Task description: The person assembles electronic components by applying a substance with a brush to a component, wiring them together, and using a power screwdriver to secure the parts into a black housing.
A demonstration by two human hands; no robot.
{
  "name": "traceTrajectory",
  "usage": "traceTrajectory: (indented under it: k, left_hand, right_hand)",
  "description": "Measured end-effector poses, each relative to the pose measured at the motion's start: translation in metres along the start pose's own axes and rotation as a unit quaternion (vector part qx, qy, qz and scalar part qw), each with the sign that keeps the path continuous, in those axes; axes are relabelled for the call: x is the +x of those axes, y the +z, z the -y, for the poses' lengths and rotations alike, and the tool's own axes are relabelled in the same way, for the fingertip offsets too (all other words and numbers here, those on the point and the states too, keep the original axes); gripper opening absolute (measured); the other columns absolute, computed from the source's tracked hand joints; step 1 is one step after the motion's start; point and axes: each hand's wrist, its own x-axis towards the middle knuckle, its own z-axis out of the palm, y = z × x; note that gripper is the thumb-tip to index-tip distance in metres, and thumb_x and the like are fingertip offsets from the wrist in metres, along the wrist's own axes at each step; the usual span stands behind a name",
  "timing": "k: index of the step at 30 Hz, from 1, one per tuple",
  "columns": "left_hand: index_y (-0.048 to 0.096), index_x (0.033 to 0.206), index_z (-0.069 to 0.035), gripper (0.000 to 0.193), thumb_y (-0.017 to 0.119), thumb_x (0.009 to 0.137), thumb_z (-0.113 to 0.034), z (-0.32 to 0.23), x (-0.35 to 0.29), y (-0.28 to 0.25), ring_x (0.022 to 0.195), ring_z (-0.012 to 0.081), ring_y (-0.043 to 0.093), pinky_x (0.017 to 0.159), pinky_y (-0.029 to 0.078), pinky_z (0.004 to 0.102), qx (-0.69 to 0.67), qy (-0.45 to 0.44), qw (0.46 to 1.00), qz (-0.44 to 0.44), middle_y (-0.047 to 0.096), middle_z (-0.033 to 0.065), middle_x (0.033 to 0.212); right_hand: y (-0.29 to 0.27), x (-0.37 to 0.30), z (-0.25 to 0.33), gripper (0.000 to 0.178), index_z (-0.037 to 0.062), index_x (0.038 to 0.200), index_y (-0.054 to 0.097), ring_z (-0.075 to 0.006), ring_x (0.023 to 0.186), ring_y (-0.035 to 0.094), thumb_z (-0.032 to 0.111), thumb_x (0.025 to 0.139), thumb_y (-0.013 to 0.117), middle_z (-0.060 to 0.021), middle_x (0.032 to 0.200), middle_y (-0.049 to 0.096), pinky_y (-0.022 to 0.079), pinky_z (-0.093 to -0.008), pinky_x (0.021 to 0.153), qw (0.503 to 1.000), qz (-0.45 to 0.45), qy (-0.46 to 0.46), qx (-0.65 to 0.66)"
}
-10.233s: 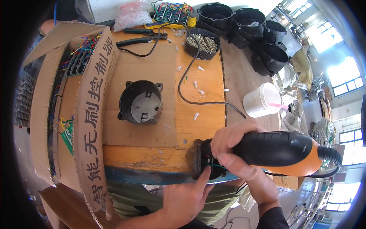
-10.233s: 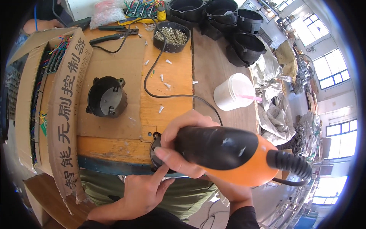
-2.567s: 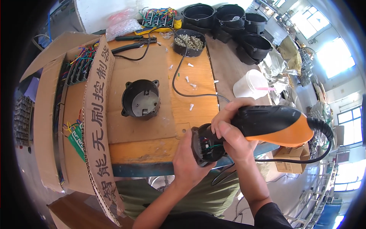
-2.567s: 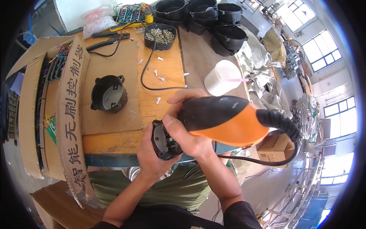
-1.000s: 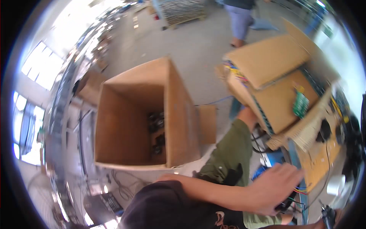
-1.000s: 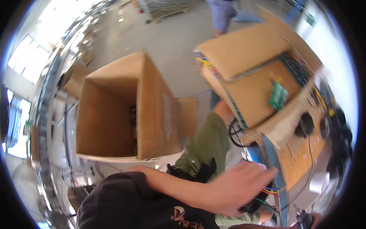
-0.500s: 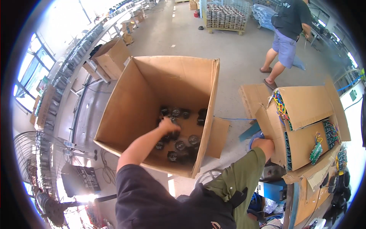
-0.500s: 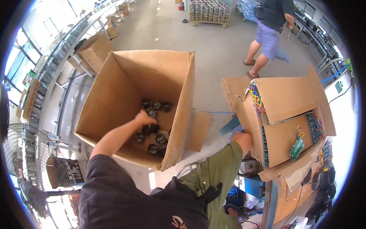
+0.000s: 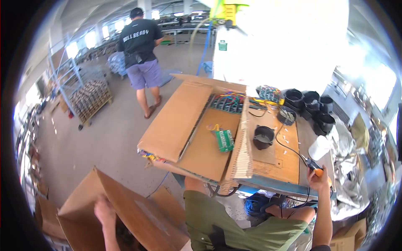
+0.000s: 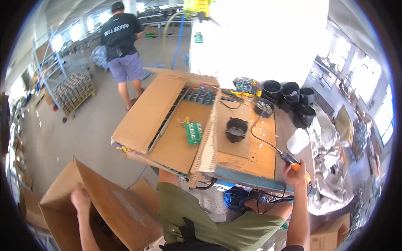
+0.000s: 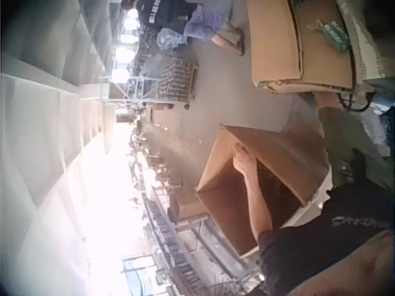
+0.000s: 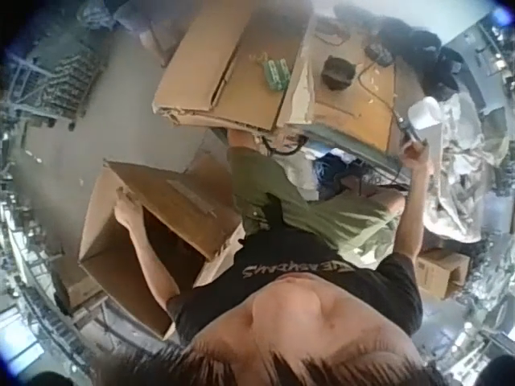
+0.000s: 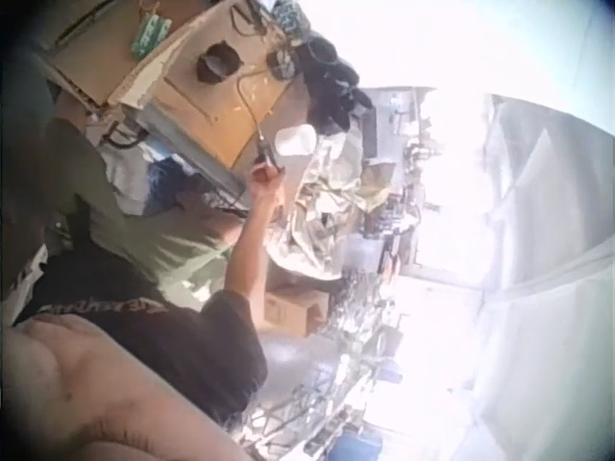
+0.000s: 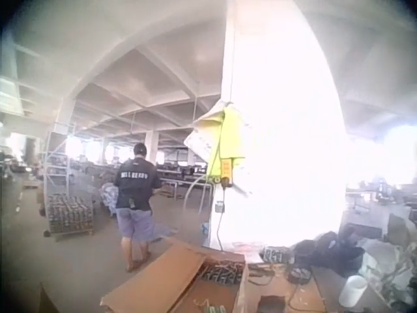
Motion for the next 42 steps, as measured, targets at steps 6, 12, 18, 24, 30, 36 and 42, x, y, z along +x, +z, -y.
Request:
traceTrajectory:
  k: [6, 12, 18, 24, 30, 36, 42]
  left_hand:
    - [0.061, 0.109, -0.004, 0.030, 0.072, 0.083, -0.013, -0.271, 0.054, -0.114, 0.083, 0.0309, 0.066, 0.074, 0.053, 0.0421, -0.247, 0.337, 0.907, -0.056, 0.066, 0.0141, 0.092]
    - [0.039, 0.141, 0.001, 0.094, 0.086, 0.068, -0.037, -0.443, 0.087, 0.015, 0.117, 0.0408, 0.055, 0.097, 0.050, 0.0463, -0.108, 0.457, 0.881, 0.058, 0.048, 0.0240, 0.131]
    - [0.048, 0.130, 0.000, 0.085, 0.087, 0.064, -0.036, -0.451, 0.104, 0.040, 0.113, 0.0390, 0.057, 0.093, 0.053, 0.0456, -0.115, 0.368, 0.917, 0.103, 0.053, 0.0201, 0.119]
    - [0.045, 0.132, -0.003, 0.084, 0.088, 0.062, -0.022, -0.448, 0.079, -0.027, 0.104, 0.0404, 0.061, 0.083, 0.056, 0.0463, -0.328, 0.332, 0.881, -0.080, 0.051, 0.0204, 0.121]
    - [0.024, 0.143, 0.001, 0.097, 0.085, 0.068, -0.007, -0.428, 0.068, -0.032, 0.107, 0.0350, 0.060, 0.079, 0.056, 0.0423, -0.485, 0.221, 0.834, -0.139, 0.046, 0.0228, 0.127]
    - [0.057, 0.104, 0.005, 0.024, 0.070, 0.092, -0.012, -0.427, 0.076, 0.014, 0.069, 0.0140, 0.067, 0.060, 0.054, 0.0272, -0.774, 0.078, 0.583, 0.234, 0.069, 0.0095, 0.082]
    - [0.060, 0.097, 0.004, 0.017, 0.070, 0.090, -0.008, -0.427, 0.081, 0.011, 0.065, 0.0153, 0.070, 0.057, 0.056, 0.0287, -0.667, 0.103, 0.724, 0.140, 0.071, 0.0112, 0.077]
  right_hand:
    - [-0.003, -0.009, -0.013, 0.051, -0.0051, 0.128, 0.053, -0.0211, 0.093, 0.066, 0.036, 0.099, 0.048, -0.0171, 0.116, 0.064, 0.057, -0.0214, 0.064, 1.000, -0.003, -0.001, 0.007]
    - [0.106, -0.073, -0.117, 0.022, 0.0087, 0.101, 0.064, -0.0112, 0.068, 0.055, 0.028, 0.094, 0.055, 0.0012, 0.081, 0.060, 0.041, -0.0248, 0.058, 0.944, 0.094, -0.155, -0.275]
    - [0.242, -0.055, -0.230, 0.025, 0.0006, 0.102, 0.067, -0.0211, 0.073, 0.070, 0.023, 0.092, 0.065, -0.0130, 0.080, 0.071, 0.054, -0.0333, 0.068, 0.583, 0.338, -0.437, -0.595]
    - [0.323, 0.000, -0.292, 0.057, -0.0026, 0.091, 0.068, -0.0425, 0.085, 0.069, 0.051, 0.098, 0.050, -0.0238, 0.083, 0.070, 0.053, -0.0489, 0.079, 0.450, 0.285, -0.472, -0.702]
    - [0.327, -0.015, -0.325, 0.060, -0.0007, 0.085, 0.073, -0.0391, 0.077, 0.069, 0.054, 0.097, 0.052, -0.0250, 0.076, 0.067, 0.051, -0.0432, 0.072, 0.584, 0.250, -0.428, -0.643]
    - [0.318, 0.008, -0.328, 0.065, -0.0066, 0.084, 0.069, -0.0128, 0.067, 0.057, 0.055, 0.096, 0.056, -0.0077, 0.065, 0.060, 0.049, -0.0335, 0.066, 0.635, 0.269, -0.355, -0.631]
    - [0.323, -0.002, -0.342, 0.046, -0.0044, 0.082, 0.069, -0.0458, 0.066, 0.064, 0.036, 0.097, 0.054, -0.0271, 0.063, 0.061, 0.052, -0.0510, 0.061, 0.476, 0.260, -0.551, -0.634]
